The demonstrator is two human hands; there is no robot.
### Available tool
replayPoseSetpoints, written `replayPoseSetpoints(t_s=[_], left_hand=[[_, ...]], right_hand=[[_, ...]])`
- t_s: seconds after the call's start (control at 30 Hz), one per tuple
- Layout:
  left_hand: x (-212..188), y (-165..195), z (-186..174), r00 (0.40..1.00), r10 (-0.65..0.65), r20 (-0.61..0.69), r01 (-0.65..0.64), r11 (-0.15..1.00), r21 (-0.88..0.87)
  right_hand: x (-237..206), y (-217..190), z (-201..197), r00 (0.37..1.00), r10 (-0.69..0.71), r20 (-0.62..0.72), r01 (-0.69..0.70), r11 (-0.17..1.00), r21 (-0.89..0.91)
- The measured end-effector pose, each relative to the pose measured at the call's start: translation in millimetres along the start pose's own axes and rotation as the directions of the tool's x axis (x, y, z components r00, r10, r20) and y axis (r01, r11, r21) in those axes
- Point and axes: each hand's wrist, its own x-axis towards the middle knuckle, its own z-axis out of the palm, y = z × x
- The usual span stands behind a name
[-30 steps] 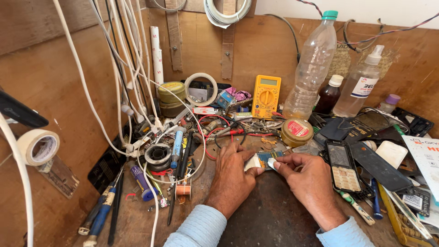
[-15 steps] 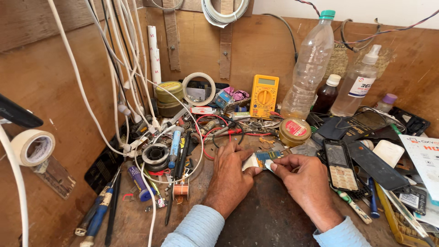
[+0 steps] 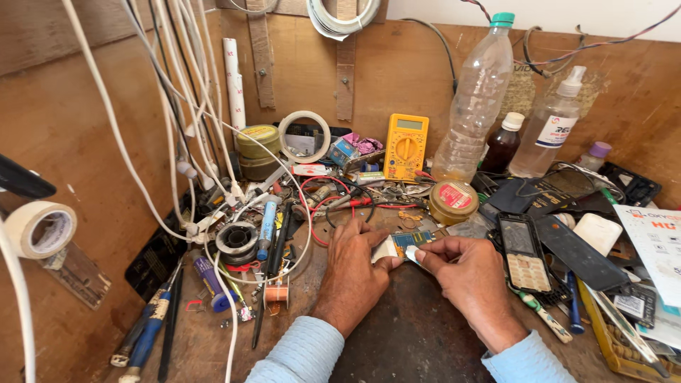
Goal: The person uses a soldering iron to work on a small circuit board, then wipes the board with a white cloth. The person continues to solder different points on the board while holding it steady with the other hand.
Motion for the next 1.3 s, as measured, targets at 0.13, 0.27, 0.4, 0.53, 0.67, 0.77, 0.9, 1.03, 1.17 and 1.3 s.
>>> replayPoseSetpoints(t_s=[0.13, 0.27, 0.4, 0.53, 0.67, 0.77, 0.9, 1.03, 1.17, 1.3], left_hand=[[-0.9, 2.0, 0.2, 1.0, 0.011, -0.011, -0.011, 1.0, -0.006], [-0.7, 5.0, -0.4, 1.0, -0.018, 0.021, 0.018, 1.0, -0.012], [-0.9, 5.8, -1.5, 0.999, -0.029, 0.028, 0.029, 1.0, -0.005], [-0.5, 5.0, -1.4, 1.0, -0.02, 0.024, 0.02, 1.0, -0.012], [-0.9, 4.2, -1.4, 1.0, -0.005, 0.009, 0.005, 1.0, -0.012], [-1.2, 4.4, -1.2, 1.0, -0.008, 0.015, 0.008, 1.0, -0.008], [-0.3, 6.1, 0.1, 0.999, -0.02, 0.026, 0.021, 1.0, -0.004], [-2.5, 6.4, -1.5, 1.0, 0.013, -0.013, -0.013, 1.0, -0.011], [-0.8, 8.5, -0.8, 1.0, -0.019, 0.024, 0.019, 1.0, -0.016], [-1.7, 7.8, -2.5, 1.0, -0.012, 0.016, 0.013, 1.0, -0.016]], right_hand=[[-6.5, -8.2, -3.8, 0.993, 0.118, -0.019, -0.116, 0.989, 0.09], [-13.7, -16.9, -3.9, 0.995, -0.087, -0.051, 0.077, 0.982, -0.173], [-14.8, -20.7, -2.5, 0.979, -0.172, -0.106, 0.146, 0.966, -0.215], [-13.8, -20.3, -2.1, 0.955, -0.284, -0.081, 0.25, 0.923, -0.291], [-12.3, -19.5, -2.8, 0.969, -0.228, -0.094, 0.194, 0.941, -0.278], [-11.3, -19.0, -3.7, 0.968, -0.236, -0.09, 0.205, 0.942, -0.266], [-10.6, -18.2, -4.5, 0.976, -0.208, -0.062, 0.186, 0.95, -0.252], [-5.5, -18.8, -5.3, 0.99, -0.111, -0.087, 0.09, 0.971, -0.223], [-4.1, -17.3, -6.4, 0.976, -0.214, -0.043, 0.197, 0.947, -0.252], [-3.1, -14.2, -6.8, 0.986, -0.16, -0.046, 0.146, 0.964, -0.224]])
